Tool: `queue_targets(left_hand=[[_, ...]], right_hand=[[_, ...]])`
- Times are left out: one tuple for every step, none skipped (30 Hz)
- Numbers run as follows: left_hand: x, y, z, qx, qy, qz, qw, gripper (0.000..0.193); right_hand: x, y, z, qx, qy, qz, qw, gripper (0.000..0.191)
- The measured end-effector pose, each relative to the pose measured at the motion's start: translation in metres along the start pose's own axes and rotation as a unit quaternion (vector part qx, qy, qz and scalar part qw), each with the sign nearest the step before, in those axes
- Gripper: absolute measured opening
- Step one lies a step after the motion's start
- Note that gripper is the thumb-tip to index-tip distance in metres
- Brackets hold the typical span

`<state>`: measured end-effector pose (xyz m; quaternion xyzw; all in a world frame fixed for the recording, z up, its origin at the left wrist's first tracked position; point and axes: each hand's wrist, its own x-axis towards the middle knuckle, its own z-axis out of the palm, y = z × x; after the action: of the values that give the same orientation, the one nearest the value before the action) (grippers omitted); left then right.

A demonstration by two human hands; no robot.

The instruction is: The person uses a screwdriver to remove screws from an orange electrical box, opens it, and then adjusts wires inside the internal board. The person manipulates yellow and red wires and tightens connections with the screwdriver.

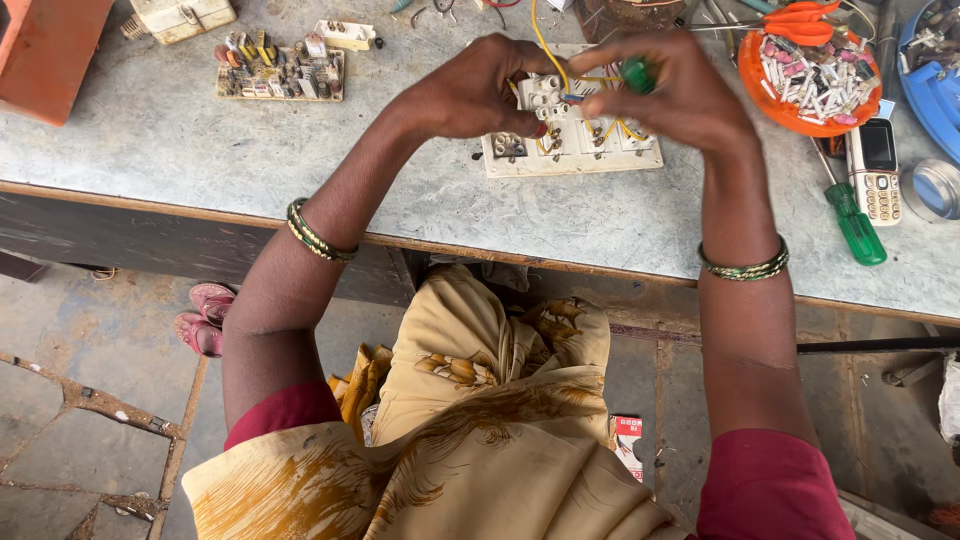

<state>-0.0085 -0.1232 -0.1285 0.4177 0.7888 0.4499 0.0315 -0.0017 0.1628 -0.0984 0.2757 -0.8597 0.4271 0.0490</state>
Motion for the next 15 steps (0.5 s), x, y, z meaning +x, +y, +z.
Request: queue_targets(left_hand=[[0.003,-0.003,-0.002,-0.050,-0.010,-0.002,0.999,0.054],[0.007,-0.007,-0.003,-0.100,-0.020,-0.004,0.995,0.053],[0.010,-0.011,-0.002,-0.150,-0.029,-0.005,0.988,0.052],[0.013,-0.015,0.000,-0.191,-0.014,0.007,0.981,0.053],[0.018,-0.018,0.003,-0.232,0.001,0.020,0.973,0.054],[0.022,-0.022,0.006,-0.271,0.015,0.035,0.962,0.055],[0.025,-0.024,0.010,-0.303,0.028,0.030,0.952,0.057],[0.027,-0.025,0.015,-0.334,0.041,0.024,0.941,0.058],[0.027,-0.026,0.017,-0.365,0.055,0.018,0.929,0.060],[0.025,-0.026,0.018,-0.394,0.046,0.007,0.918,0.060],[0.022,-0.025,0.019,-0.422,0.038,-0.003,0.906,0.062],[0.019,-0.023,0.020,-0.450,0.029,-0.013,0.892,0.064],[0.015,-0.021,0.021,-0.426,0.009,-0.047,0.903,0.069],[0.012,-0.019,0.023,-0.402,-0.011,-0.081,0.912,0.076],[0.009,-0.016,0.024,-0.378,-0.032,-0.115,0.918,0.085]], right_hand=[[0.000,-0.001,0.005,-0.015,-0.001,-0.022,1.000,0.014],[0.000,-0.001,0.009,-0.032,-0.003,-0.043,0.999,0.014],[0.001,-0.001,0.012,-0.048,-0.004,-0.065,0.997,0.014],[0.002,0.000,0.014,-0.064,-0.005,-0.088,0.994,0.016],[0.004,0.002,0.017,-0.008,0.017,-0.071,0.997,0.017],[0.005,0.003,0.021,0.048,0.039,-0.055,0.997,0.017],[0.007,0.003,0.024,0.103,0.062,-0.039,0.992,0.017],[0.010,0.003,0.027,0.136,0.091,-0.033,0.986,0.019],[0.013,0.003,0.031,0.170,0.118,-0.027,0.978,0.020],[0.015,0.002,0.035,0.205,0.145,-0.021,0.968,0.022],[0.017,0.002,0.038,0.233,0.146,-0.026,0.961,0.023],[0.017,0.001,0.040,0.261,0.146,-0.030,0.954,0.023],[0.017,0.000,0.042,0.288,0.146,-0.034,0.946,0.024],[0.017,0.001,0.042,0.279,0.157,-0.046,0.946,0.025],[0.015,0.002,0.042,0.270,0.167,-0.058,0.947,0.026]])
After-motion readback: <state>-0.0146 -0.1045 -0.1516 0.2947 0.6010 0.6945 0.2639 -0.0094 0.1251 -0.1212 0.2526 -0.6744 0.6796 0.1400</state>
